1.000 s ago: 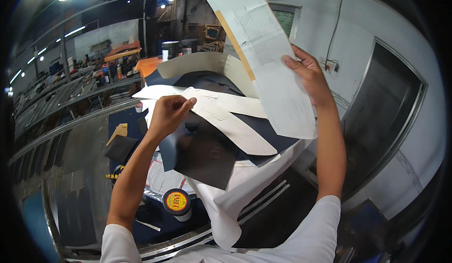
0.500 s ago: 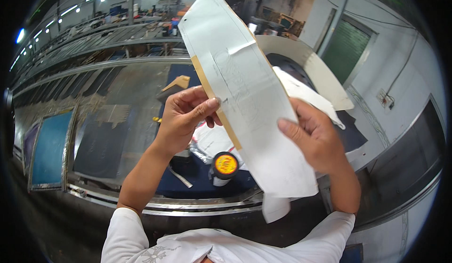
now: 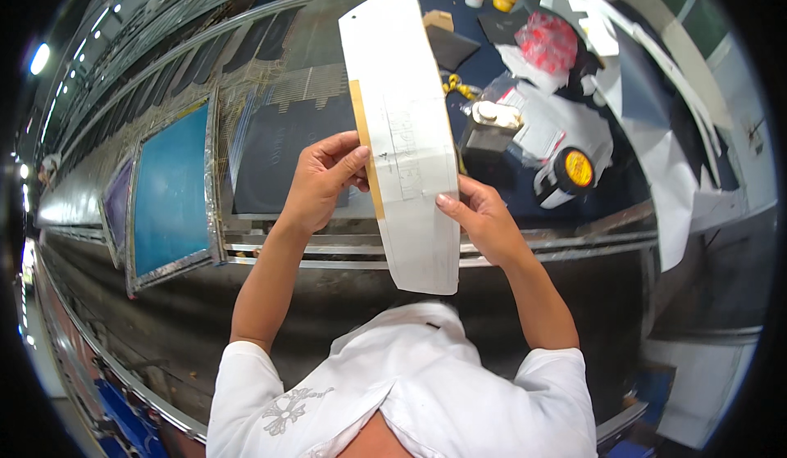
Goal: The person handles several large rectangular frames, moving them on a workbench. They then pick up a white curved object and a black rectangular piece, aligning and fitting the black piece into a slot on the white object. The person continues to adjust the fit of the black piece within the white object.
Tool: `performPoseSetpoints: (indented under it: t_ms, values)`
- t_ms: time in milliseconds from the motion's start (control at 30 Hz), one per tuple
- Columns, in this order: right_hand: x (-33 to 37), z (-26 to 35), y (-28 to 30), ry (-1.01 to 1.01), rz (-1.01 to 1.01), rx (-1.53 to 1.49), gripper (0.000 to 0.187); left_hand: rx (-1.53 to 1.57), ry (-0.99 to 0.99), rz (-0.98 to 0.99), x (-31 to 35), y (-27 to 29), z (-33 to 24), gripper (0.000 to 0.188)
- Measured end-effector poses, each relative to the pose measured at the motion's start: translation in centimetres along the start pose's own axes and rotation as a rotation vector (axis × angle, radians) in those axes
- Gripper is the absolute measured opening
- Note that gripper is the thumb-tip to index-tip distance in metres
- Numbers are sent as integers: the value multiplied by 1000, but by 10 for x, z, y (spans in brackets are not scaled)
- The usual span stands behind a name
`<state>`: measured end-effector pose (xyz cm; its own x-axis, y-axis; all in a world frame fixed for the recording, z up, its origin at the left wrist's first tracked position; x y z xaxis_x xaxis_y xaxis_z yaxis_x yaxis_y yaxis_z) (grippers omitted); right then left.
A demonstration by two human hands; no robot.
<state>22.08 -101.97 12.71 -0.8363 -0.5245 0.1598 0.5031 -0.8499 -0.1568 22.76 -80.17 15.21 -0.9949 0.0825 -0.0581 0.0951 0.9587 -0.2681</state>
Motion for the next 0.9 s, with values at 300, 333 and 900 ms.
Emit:
performPoseSetpoints:
  t_ms: [300, 333, 900]
  values:
    - [-71, -68, -47, -58, -61, -200, 41, 25, 182, -28, -16, 82, 36, 43]
    - [-84, -73, -51, -29, -54, -219, 41, 14, 185, -36, -19, 91, 38, 45]
    - [-182, -179, -57, -63, -268, -618, 43, -1214, 559, -202, 107, 346, 136, 25]
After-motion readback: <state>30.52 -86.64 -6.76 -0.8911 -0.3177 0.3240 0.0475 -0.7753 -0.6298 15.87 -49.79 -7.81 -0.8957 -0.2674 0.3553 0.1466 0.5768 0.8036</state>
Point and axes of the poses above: each hand's wrist, its own x-axis away from the middle knuckle, its own y-axis out of the back of the hand, z = x × y, the point moved 7 cm from there along -x, towards the middle knuckle
